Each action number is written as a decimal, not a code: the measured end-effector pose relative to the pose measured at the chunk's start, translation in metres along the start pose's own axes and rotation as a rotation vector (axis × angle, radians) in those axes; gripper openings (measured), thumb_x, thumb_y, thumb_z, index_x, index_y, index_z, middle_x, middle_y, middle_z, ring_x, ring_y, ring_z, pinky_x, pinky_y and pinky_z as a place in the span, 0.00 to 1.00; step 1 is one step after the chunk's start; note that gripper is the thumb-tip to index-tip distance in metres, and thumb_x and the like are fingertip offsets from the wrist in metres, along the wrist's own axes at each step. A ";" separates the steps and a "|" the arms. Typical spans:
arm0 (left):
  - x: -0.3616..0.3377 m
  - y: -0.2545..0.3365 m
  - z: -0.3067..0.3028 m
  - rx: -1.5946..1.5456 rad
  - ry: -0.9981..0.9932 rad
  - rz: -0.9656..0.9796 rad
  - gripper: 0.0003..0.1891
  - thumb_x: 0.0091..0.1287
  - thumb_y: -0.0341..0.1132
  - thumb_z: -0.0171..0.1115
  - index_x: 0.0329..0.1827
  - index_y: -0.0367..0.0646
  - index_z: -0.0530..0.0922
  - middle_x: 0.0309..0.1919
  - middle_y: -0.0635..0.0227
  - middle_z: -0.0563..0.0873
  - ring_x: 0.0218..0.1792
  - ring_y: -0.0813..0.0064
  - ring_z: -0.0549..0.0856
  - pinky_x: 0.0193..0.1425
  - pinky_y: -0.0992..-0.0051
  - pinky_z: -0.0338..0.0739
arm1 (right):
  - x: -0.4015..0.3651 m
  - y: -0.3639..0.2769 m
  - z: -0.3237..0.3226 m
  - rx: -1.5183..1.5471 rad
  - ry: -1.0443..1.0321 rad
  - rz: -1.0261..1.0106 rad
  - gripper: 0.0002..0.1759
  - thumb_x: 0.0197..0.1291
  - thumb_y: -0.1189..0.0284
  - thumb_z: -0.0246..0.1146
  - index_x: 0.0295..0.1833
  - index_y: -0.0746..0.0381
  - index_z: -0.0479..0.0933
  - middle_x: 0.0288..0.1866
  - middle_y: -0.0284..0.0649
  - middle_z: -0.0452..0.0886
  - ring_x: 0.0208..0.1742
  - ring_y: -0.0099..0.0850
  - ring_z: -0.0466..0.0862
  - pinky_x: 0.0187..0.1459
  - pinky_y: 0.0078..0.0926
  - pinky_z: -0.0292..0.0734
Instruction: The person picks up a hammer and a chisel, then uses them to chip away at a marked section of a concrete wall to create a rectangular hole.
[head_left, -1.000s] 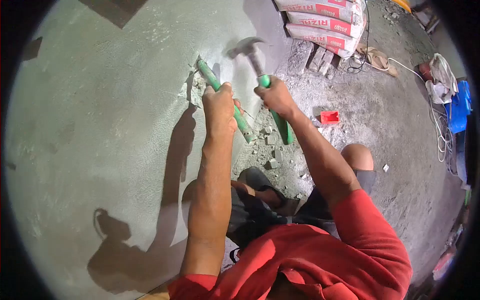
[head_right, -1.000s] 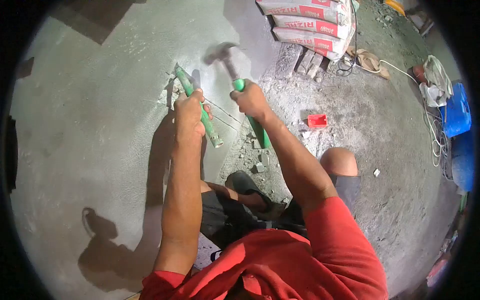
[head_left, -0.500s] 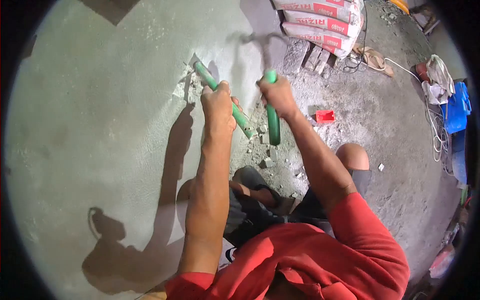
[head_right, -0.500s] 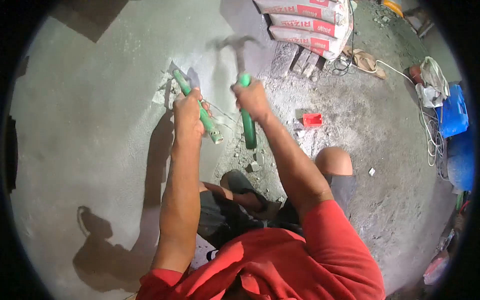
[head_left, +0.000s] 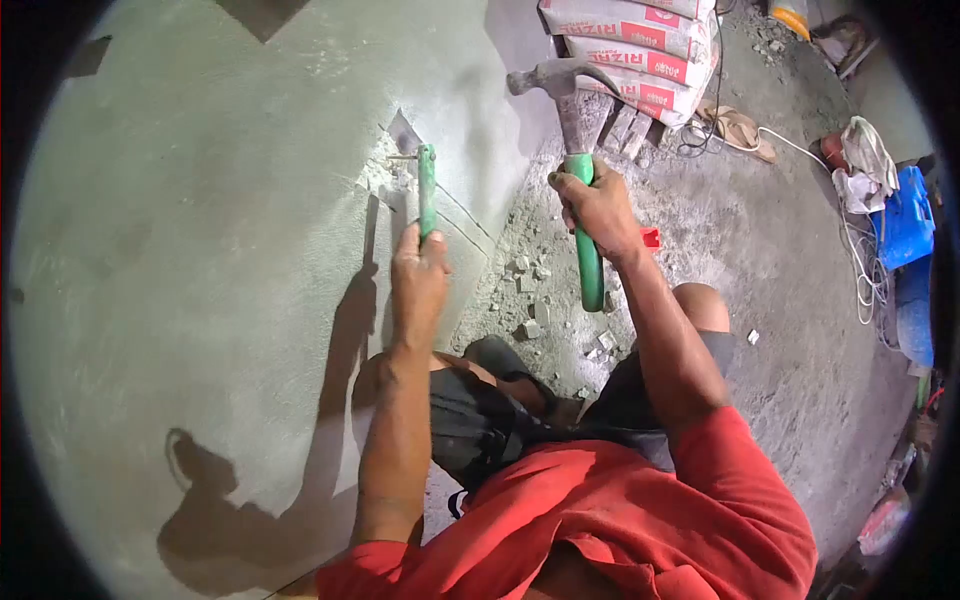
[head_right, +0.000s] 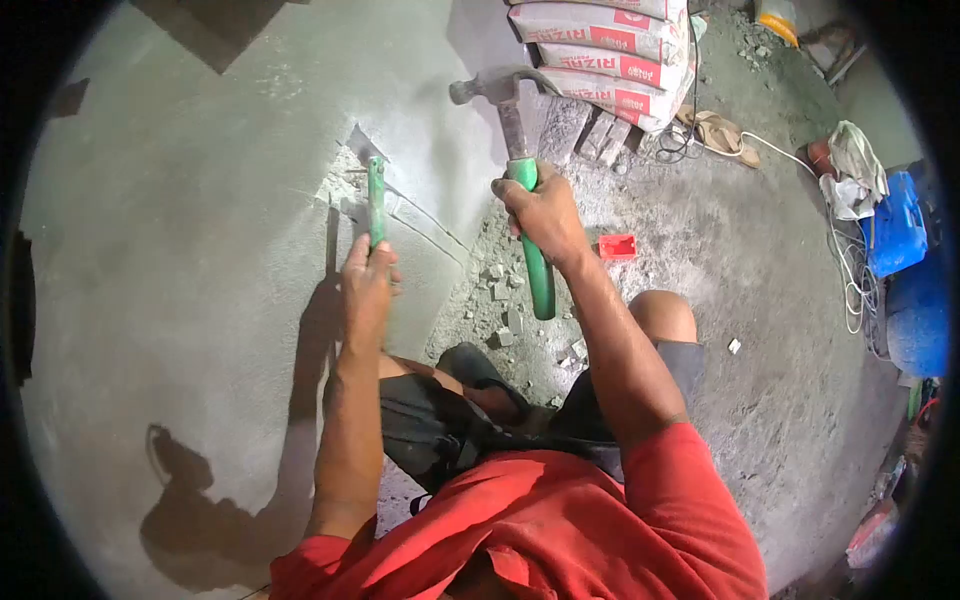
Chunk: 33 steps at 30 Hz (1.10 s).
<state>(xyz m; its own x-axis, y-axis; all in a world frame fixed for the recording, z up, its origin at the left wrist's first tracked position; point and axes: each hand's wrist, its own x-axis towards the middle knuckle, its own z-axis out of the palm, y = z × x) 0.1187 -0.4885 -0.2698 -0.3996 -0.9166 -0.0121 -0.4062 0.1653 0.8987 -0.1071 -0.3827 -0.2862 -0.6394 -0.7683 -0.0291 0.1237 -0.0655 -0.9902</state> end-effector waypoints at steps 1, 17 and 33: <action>0.007 -0.003 -0.014 0.164 0.025 -0.015 0.16 0.76 0.38 0.53 0.56 0.35 0.78 0.32 0.58 0.82 0.32 0.64 0.85 0.35 0.65 0.79 | -0.005 -0.004 0.002 -0.009 -0.028 -0.005 0.13 0.61 0.68 0.67 0.41 0.65 0.74 0.24 0.32 0.75 0.18 0.21 0.74 0.22 0.22 0.69; -0.001 0.010 -0.045 0.424 0.240 0.061 0.20 0.77 0.47 0.53 0.49 0.35 0.78 0.31 0.46 0.84 0.32 0.45 0.84 0.38 0.54 0.75 | -0.042 -0.021 0.068 -0.066 0.063 -0.367 0.14 0.62 0.67 0.68 0.45 0.65 0.74 0.30 0.42 0.82 0.32 0.30 0.82 0.37 0.30 0.77; -0.005 0.031 -0.042 0.083 0.154 -0.122 0.14 0.78 0.45 0.51 0.41 0.43 0.74 0.24 0.78 0.67 0.18 0.84 0.66 0.18 0.80 0.62 | -0.009 -0.005 0.101 -0.484 -0.147 -0.434 0.14 0.57 0.69 0.64 0.44 0.66 0.71 0.32 0.61 0.81 0.40 0.62 0.82 0.42 0.53 0.77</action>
<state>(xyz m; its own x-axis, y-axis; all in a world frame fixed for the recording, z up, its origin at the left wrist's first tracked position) 0.1423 -0.4942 -0.2233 -0.2154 -0.9755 -0.0453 -0.5127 0.0735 0.8554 -0.0255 -0.4402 -0.2674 -0.4399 -0.8178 0.3710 -0.4982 -0.1216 -0.8585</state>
